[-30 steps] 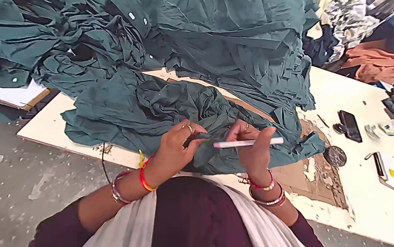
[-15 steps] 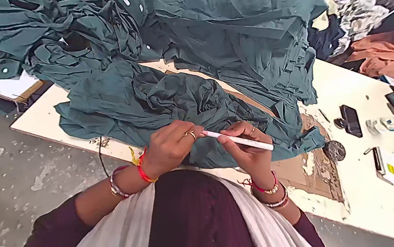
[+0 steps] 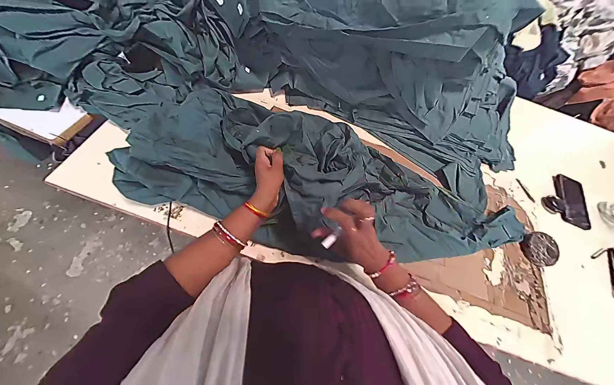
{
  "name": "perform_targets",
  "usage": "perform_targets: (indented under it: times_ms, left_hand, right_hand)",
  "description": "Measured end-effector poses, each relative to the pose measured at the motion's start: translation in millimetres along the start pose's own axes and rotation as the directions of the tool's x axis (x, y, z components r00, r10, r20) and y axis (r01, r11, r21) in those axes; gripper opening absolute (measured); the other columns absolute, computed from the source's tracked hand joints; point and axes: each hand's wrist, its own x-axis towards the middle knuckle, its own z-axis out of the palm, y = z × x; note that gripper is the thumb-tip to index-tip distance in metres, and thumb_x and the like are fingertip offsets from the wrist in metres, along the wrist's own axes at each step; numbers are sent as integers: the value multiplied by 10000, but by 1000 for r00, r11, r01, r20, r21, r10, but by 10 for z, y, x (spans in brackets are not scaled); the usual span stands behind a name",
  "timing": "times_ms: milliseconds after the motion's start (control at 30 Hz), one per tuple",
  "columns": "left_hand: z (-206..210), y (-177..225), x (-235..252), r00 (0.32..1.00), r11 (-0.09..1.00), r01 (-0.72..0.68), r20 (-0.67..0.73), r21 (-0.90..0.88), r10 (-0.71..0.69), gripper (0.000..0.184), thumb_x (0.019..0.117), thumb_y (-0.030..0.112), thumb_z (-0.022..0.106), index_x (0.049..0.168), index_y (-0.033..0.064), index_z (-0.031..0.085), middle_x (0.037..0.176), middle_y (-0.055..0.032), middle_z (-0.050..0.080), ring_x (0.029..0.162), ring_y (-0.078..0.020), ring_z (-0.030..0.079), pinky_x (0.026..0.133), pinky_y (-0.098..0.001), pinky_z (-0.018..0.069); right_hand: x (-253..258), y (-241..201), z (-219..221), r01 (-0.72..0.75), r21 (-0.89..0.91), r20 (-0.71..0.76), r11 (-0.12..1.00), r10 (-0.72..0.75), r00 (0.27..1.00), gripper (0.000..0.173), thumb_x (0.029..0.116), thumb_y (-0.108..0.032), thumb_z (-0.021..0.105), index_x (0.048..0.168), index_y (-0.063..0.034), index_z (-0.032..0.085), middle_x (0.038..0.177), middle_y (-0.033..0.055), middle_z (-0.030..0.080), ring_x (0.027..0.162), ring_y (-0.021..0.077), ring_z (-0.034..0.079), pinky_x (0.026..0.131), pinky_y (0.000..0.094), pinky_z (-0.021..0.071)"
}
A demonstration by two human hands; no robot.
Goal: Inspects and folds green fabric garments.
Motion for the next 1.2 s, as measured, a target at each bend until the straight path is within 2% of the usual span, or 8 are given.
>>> perform_targets:
  times_ms: [100,233,400,567,767,833,1000,1200]
  left_hand:
    - [86,88,26,952,949,289,-62,-130,-298,373,1118,237,401,1335,-63,451,1263,-238,529,1094,-268,528,953,-442,444]
    - [120,156,9,932,913,270,-156,-305,-327,408,1115,217,413,1429,-43,394,1411,-238,476,1258,-282,503,1055,-453,425]
    - [-133,-155,177,862,847,-485,-44,217,505,242,980,17,510,1173,-128,512,1286,-276,554,1249,-340,533,1047,-456,451]
    - [-261,-237,236,884,571,-419,460,706,81,289,960,-99,520,1209,-49,657,1377,-291,513,1198,-485,580,952,-601,515]
    - [-308,-95,-77,501,354,-865,618,355,606,311,1019,235,488,1071,50,731,1176,-168,706,1179,-409,625,962,-665,416]
    - [-260,35,-153,420,481,-868,699,124,578,361,1034,248,474,889,9,703,909,-147,709,954,-288,672,923,-539,405]
    - [-405,335,-272,585,939,-273,739,-208,334,371,1029,176,457,697,229,613,643,238,571,628,158,522,610,-79,445]
    - [-592,61,31,454,548,-833,665,81,592,332,1000,259,540,863,25,731,854,-65,696,931,-149,633,898,-344,479]
  right_hand:
    - [-185,110,438,-57,-133,54,989,64,996,665,910,-647,603,1259,-81,602,1149,237,636,1026,352,626,945,400,475]
    - [-75,199,604,-258,-12,-88,966,256,963,413,739,-87,694,1107,62,577,1082,296,631,1027,415,634,914,443,507]
    - [149,334,229,-256,193,120,947,237,964,282,779,73,596,1003,20,760,1016,163,770,1000,361,699,915,442,517]
    - [271,333,121,-506,49,901,861,180,394,263,1011,-81,561,1172,82,688,1132,297,691,1132,470,638,1007,608,436]
    - [255,425,-58,-347,308,417,886,202,886,192,939,-93,640,999,65,729,871,190,734,786,296,708,758,423,557]
    - [283,397,-103,-315,358,329,879,197,924,191,930,-118,647,982,37,746,895,149,750,821,222,698,786,339,541]
    - [265,500,-270,-518,460,151,721,511,846,144,913,-40,631,948,70,716,896,31,718,792,-35,628,742,172,526]
    - [123,595,-557,-531,649,250,545,506,826,183,980,-145,566,868,-237,679,855,-228,660,807,-118,596,741,122,499]
